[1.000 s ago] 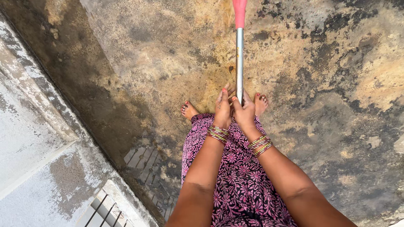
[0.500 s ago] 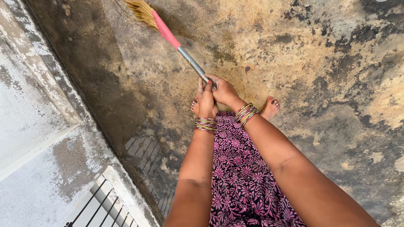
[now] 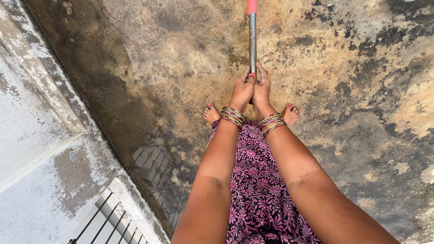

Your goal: The person sweeps water and debris across a concrete surface toward a drain using a broom.

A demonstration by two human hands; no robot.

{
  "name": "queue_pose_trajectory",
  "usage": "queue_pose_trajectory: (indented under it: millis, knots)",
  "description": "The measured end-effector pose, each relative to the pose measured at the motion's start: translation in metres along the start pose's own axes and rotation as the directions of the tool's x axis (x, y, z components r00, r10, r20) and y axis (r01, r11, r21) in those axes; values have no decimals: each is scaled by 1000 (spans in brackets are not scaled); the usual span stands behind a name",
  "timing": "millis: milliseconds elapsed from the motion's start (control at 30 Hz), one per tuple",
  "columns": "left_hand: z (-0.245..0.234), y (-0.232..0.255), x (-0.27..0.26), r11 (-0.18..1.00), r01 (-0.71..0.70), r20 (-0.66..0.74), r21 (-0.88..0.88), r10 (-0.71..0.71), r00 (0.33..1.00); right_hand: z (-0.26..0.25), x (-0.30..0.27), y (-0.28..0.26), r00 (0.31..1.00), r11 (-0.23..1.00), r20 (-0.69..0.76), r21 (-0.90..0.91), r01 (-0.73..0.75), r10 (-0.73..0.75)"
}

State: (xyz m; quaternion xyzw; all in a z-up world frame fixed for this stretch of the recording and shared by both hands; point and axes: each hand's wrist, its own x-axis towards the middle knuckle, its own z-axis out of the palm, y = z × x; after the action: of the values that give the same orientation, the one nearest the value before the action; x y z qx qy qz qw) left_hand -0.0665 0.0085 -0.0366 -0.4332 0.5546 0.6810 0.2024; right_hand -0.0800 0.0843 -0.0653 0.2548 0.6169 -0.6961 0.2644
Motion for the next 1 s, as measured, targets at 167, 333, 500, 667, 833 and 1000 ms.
queue_pose_trajectory:
  millis: [167,333,500,667,833,1000]
  knots:
    - [47,-9,-12,984,-160,109,-73,167,980,-49,8,-9,986,998,-169,55,6,3]
    - [87,-21,-28,987,-133,224,86,111,968,-104,7,-17,953,977,-300,211,39,27]
    - [129,-40,-43,979,-196,319,59,167,933,-150,-11,-24,914,970,-399,243,28,74]
    - [160,-49,-69,994,-100,418,41,74,905,-194,-36,-31,870,983,-493,170,67,26]
    - [198,-61,-96,997,73,513,28,-76,855,-239,-79,-43,829,992,-558,84,93,-30]
    - [231,-91,-128,971,182,507,157,-238,828,-283,-147,-53,784,975,-612,220,44,103]
